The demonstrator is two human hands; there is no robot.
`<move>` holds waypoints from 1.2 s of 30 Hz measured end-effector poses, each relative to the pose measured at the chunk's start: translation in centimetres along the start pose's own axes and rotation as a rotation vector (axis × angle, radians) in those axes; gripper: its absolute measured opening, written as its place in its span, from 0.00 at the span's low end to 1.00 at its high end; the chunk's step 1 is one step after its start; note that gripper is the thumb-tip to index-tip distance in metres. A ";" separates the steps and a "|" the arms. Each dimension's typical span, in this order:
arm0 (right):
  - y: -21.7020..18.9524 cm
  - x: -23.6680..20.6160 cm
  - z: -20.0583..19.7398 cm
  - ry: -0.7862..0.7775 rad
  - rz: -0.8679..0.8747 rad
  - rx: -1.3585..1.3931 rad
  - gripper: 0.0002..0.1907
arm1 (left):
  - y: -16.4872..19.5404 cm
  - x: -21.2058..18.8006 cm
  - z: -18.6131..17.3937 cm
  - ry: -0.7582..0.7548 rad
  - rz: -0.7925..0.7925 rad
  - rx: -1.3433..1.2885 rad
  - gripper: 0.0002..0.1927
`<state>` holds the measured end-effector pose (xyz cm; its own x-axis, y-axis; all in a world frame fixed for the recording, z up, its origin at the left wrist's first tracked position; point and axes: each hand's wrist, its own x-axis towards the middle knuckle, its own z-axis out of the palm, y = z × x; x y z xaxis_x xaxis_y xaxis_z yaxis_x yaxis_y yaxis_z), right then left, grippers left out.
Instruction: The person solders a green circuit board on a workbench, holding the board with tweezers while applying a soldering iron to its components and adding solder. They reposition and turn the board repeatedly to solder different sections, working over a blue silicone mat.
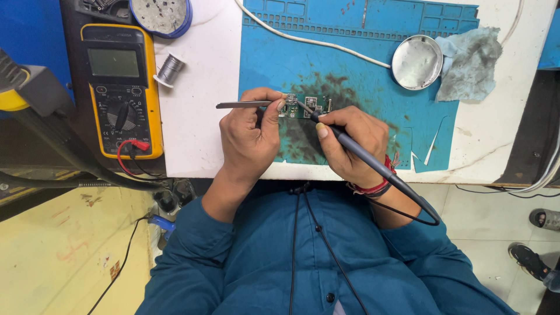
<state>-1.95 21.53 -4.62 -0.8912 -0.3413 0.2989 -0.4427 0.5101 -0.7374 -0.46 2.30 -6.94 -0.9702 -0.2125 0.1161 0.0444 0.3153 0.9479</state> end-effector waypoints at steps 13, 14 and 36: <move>0.1 -0.1 0.0 -0.002 0.011 -0.017 0.04 | 0.1 0.0 0.0 -0.001 0.014 0.001 0.03; 0.1 -0.1 0.0 -0.002 0.008 -0.016 0.04 | 0.1 0.0 0.0 0.000 0.016 0.003 0.03; 0.1 -0.2 0.0 -0.005 0.016 -0.012 0.04 | -0.1 0.0 0.0 -0.003 0.011 -0.009 0.03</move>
<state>-1.84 21.59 -4.74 -0.8977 -0.3367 0.2842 -0.4295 0.5246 -0.7350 -0.46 2.24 -6.99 -0.9703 -0.2069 0.1255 0.0568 0.3094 0.9492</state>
